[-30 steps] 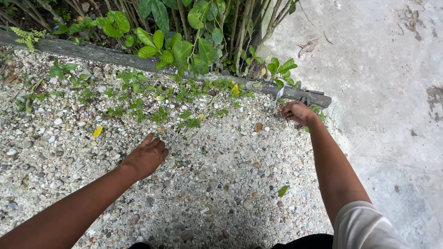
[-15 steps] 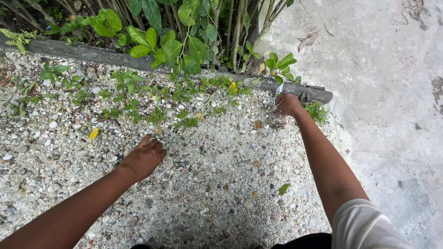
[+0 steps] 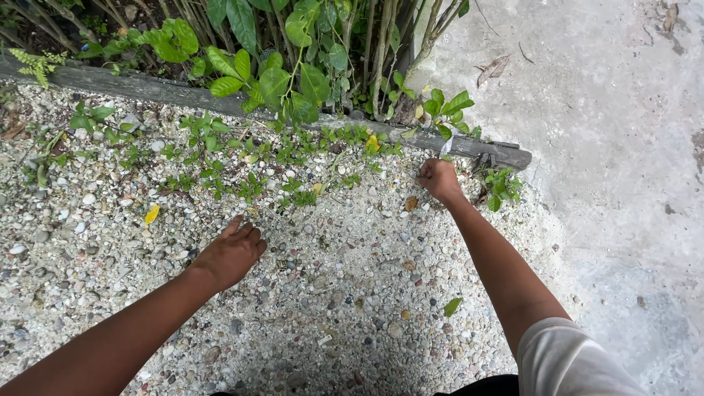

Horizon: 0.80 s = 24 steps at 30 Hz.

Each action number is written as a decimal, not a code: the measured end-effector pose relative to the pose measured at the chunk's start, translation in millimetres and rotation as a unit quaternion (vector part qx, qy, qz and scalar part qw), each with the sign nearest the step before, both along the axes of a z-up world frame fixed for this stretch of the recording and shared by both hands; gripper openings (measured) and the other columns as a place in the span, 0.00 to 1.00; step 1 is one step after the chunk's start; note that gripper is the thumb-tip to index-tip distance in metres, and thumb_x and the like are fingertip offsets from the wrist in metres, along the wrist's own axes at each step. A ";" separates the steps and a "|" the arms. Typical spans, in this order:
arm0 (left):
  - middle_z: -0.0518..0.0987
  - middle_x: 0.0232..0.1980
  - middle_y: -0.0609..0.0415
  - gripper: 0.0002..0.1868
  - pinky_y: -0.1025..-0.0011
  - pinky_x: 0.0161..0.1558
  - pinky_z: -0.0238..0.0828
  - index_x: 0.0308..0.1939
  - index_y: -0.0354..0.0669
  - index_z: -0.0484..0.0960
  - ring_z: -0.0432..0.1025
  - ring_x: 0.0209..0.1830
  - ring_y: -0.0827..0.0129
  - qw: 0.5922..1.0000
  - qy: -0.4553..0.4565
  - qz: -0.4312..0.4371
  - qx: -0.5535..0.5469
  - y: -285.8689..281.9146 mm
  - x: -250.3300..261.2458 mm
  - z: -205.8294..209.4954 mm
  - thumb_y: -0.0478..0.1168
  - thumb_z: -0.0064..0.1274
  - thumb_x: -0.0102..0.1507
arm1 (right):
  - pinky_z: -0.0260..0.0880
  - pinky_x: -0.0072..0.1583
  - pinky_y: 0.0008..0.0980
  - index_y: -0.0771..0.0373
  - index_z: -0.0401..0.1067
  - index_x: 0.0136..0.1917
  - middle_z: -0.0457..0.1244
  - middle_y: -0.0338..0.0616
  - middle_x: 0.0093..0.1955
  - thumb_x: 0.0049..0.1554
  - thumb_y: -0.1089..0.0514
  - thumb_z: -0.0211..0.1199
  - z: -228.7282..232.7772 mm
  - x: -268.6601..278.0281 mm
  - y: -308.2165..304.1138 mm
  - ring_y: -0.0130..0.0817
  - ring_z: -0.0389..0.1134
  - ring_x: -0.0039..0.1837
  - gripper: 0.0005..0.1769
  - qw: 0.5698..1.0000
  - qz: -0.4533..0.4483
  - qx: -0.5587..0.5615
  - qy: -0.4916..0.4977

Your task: Removing weeds and vines from a gravel garden bed.

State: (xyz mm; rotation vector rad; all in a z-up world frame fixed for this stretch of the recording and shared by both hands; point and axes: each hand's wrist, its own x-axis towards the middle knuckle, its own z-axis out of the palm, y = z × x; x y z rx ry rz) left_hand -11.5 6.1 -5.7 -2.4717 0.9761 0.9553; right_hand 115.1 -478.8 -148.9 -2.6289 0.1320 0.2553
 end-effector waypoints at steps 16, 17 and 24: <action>0.61 0.76 0.43 0.29 0.52 0.81 0.27 0.72 0.40 0.63 0.49 0.81 0.57 1.000 -0.015 -0.012 0.013 0.3 0.5 0.1 0.26 0.42 0.65 | 0.75 0.47 0.35 0.63 0.71 0.41 0.66 0.46 0.42 0.61 0.64 0.60 -30.4 7.0 -11.2 0.32 0.65 0.41 0.06 0.996 -0.006 0.007 0.093; 0.61 0.76 0.43 0.29 0.53 0.81 0.28 0.72 0.40 0.63 0.49 0.81 0.56 1.000 -0.016 -0.013 0.013 1.6 0.6 -0.9 0.26 0.42 0.65 | 0.75 0.47 0.34 0.63 0.72 0.42 0.66 0.46 0.42 0.61 0.64 0.60 -30.2 7.7 -12.1 0.31 0.66 0.42 0.05 0.995 -0.009 0.019 0.102; 0.58 0.77 0.41 0.29 0.52 0.80 0.28 0.72 0.36 0.62 0.48 0.81 0.54 0.999 -0.027 -0.039 0.021 11.3 -0.6 -16.1 0.27 0.43 0.65 | 0.78 0.49 0.32 0.62 0.75 0.46 0.69 0.44 0.44 0.59 0.66 0.59 -51.9 19.1 -35.7 0.29 0.69 0.44 0.05 0.994 0.015 0.020 0.109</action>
